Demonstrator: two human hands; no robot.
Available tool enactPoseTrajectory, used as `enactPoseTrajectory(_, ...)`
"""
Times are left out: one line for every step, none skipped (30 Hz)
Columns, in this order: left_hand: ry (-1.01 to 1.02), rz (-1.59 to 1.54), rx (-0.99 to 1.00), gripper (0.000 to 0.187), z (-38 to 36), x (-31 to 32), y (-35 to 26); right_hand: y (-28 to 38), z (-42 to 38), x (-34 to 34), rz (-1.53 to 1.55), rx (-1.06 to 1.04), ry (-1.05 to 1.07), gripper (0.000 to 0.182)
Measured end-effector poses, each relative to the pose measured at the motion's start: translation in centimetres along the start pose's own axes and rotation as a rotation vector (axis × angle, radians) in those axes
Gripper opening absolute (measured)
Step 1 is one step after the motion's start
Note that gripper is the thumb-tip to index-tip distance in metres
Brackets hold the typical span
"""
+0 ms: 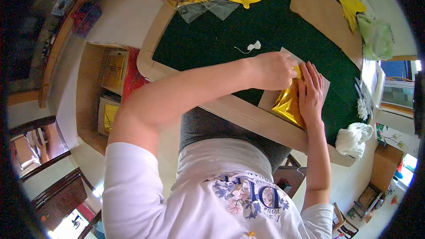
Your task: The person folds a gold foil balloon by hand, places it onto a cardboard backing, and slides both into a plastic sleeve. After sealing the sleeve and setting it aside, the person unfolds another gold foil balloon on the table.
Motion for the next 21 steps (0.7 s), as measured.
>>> enactPoseTrajectory(0.024, -0.009, 0.026, 0.013, 0.2, -0.2, 0.1, 0.0, 0.0, 0.0, 0.005, 0.004, 0.000, 0.037)
enactPoseTrajectory(0.045, -0.017, 0.041, 0.014, 0.2, -0.4, 0.2, -0.1, 0.0, 0.0, 0.002, 0.001, -0.002, 0.037)
enactPoseTrajectory(0.067, -0.026, 0.055, 0.014, 0.2, -0.7, 0.4, -0.2, 0.1, 0.0, 0.000, -0.001, -0.003, 0.037)
enactPoseTrajectory(0.089, -0.037, 0.071, 0.015, 0.3, -0.7, 0.4, -0.2, 0.0, 0.1, -0.003, -0.002, -0.003, 0.037)
enactPoseTrajectory(0.110, -0.045, 0.071, 0.015, 0.3, -0.6, 0.5, -0.2, 0.0, 0.1, 0.001, -0.002, -0.006, 0.037)
enactPoseTrajectory(0.131, -0.054, 0.070, 0.015, 0.3, -0.5, 0.5, 0.0, 0.1, 0.0, 0.004, -0.002, -0.008, 0.037)
enactPoseTrajectory(0.152, -0.063, 0.070, 0.015, 0.3, -0.2, 0.5, 0.0, 0.1, 0.0, 0.008, -0.002, -0.010, 0.037)
enactPoseTrajectory(0.143, -0.058, 0.067, 0.015, 0.3, -0.2, 0.4, 0.0, 0.1, 0.0, 0.010, -0.004, -0.014, 0.037)
enactPoseTrajectory(0.134, -0.052, 0.063, 0.014, 0.3, -0.1, 0.3, 0.0, 0.0, 0.0, 0.012, -0.006, -0.020, 0.037)
enactPoseTrajectory(0.126, -0.045, 0.060, 0.013, 0.3, 0.1, 0.3, 0.1, 0.0, -0.1, 0.014, -0.009, -0.025, 0.037)
enactPoseTrajectory(0.085, -0.052, 0.054, 0.012, 0.2, 0.1, 0.2, 0.1, 0.1, -0.1, 0.015, -0.009, -0.026, 0.037)
enactPoseTrajectory(0.043, -0.060, 0.049, 0.011, -0.1, 0.4, 0.2, 0.1, 0.1, -0.1, 0.016, -0.007, -0.026, 0.037)
enactPoseTrajectory(0.001, -0.068, 0.043, 0.011, -0.3, 0.6, 0.1, 0.1, 0.1, -0.1, 0.016, -0.006, -0.027, 0.037)
enactPoseTrajectory(-0.023, -0.092, 0.024, 0.010, -0.4, 0.9, 0.2, 0.0, 0.1, -0.1, 0.012, -0.005, -0.027, 0.037)
enactPoseTrajectory(-0.046, -0.117, 0.003, 0.010, -0.6, 1.0, 0.3, 0.0, 0.1, -0.1, 0.008, -0.004, -0.026, 0.037)
enactPoseTrajectory(-0.070, -0.142, -0.018, 0.010, -0.7, 1.2, 0.3, -0.1, 0.0, -0.1, 0.004, -0.004, -0.024, 0.037)
enactPoseTrajectory(-0.097, -0.185, -0.058, 0.009, -0.8, 1.3, 0.5, 0.0, 0.0, -0.1, 0.008, -0.001, -0.025, 0.037)
enactPoseTrajectory(-0.124, -0.228, -0.098, 0.009, -0.9, 1.5, 0.7, 0.0, 0.0, -0.1, 0.012, 0.001, -0.025, 0.037)
enactPoseTrajectory(-0.150, -0.270, -0.139, 0.008, -1.0, 1.7, 0.9, 0.1, 0.1, -0.1, 0.016, 0.003, -0.026, 0.037)
enactPoseTrajectory(-0.157, -0.319, -0.172, 0.008, -1.0, 2.1, 1.0, 0.1, 0.1, -0.1, 0.017, 0.005, -0.024, 0.037)
enactPoseTrajectory(-0.164, -0.367, -0.205, 0.008, -1.1, 2.3, 1.1, 0.1, 0.1, -0.1, 0.018, 0.006, -0.022, 0.037)
Point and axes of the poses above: each hand's wrist, its own z-axis towards the middle knuckle, its own x-axis out of the palm, y = z × x, the point moved 6 cm from there along z, towards the middle knuckle, and after that the axes turned 8 degrees about z, right-handed, at the moved point
